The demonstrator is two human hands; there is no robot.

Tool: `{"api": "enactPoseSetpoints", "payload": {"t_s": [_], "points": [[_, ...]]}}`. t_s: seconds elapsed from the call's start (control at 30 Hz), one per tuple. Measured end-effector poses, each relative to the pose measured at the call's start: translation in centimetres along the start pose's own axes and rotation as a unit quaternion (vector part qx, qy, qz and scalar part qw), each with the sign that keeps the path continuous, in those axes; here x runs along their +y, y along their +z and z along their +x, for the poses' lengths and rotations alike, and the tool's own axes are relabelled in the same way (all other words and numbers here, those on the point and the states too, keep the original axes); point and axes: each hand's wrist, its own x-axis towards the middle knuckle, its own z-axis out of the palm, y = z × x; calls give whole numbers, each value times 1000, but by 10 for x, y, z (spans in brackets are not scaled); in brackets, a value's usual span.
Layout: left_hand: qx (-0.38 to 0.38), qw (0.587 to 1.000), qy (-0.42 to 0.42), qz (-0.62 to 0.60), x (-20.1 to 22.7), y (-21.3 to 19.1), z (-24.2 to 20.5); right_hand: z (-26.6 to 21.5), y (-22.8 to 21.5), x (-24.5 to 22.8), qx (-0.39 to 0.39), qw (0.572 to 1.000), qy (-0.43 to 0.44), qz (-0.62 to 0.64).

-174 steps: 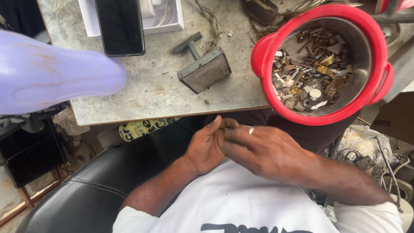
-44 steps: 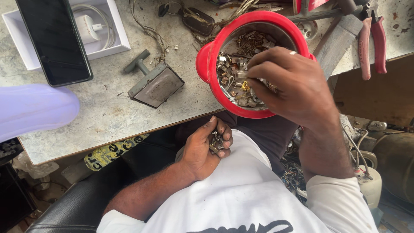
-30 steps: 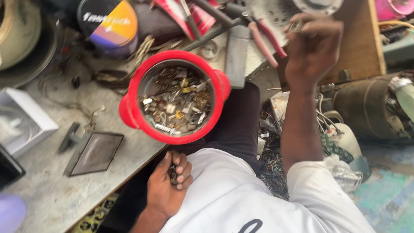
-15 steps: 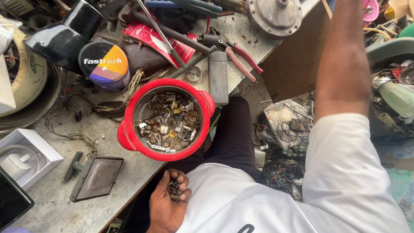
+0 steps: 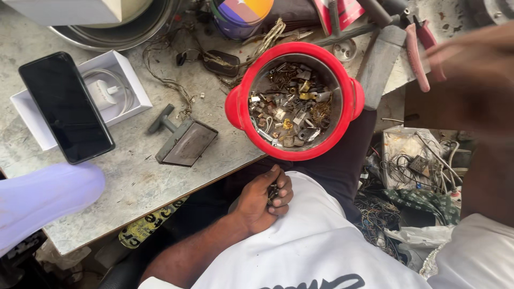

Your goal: The person sorts through a red bucket filled with small electronic components and metal scraps. They pick up various items, including wires and small metal pieces, inspect them briefly, and place them back into the bucket or onto the table.

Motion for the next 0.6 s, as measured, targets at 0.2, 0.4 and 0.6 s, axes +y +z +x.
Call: {"api": "enactPoseSetpoints", "payload": {"t_s": [0.2, 0.4, 0.6], "points": [[14, 999, 24, 16, 6, 3, -10, 50, 88, -55, -227, 970, -11, 86], [27, 999, 36, 20, 11, -3, -22, 83, 127, -81, -304, 950, 52, 52], [39, 998, 41, 22, 16, -6, -28, 70, 103, -70, -255, 959, 106, 69]]}}
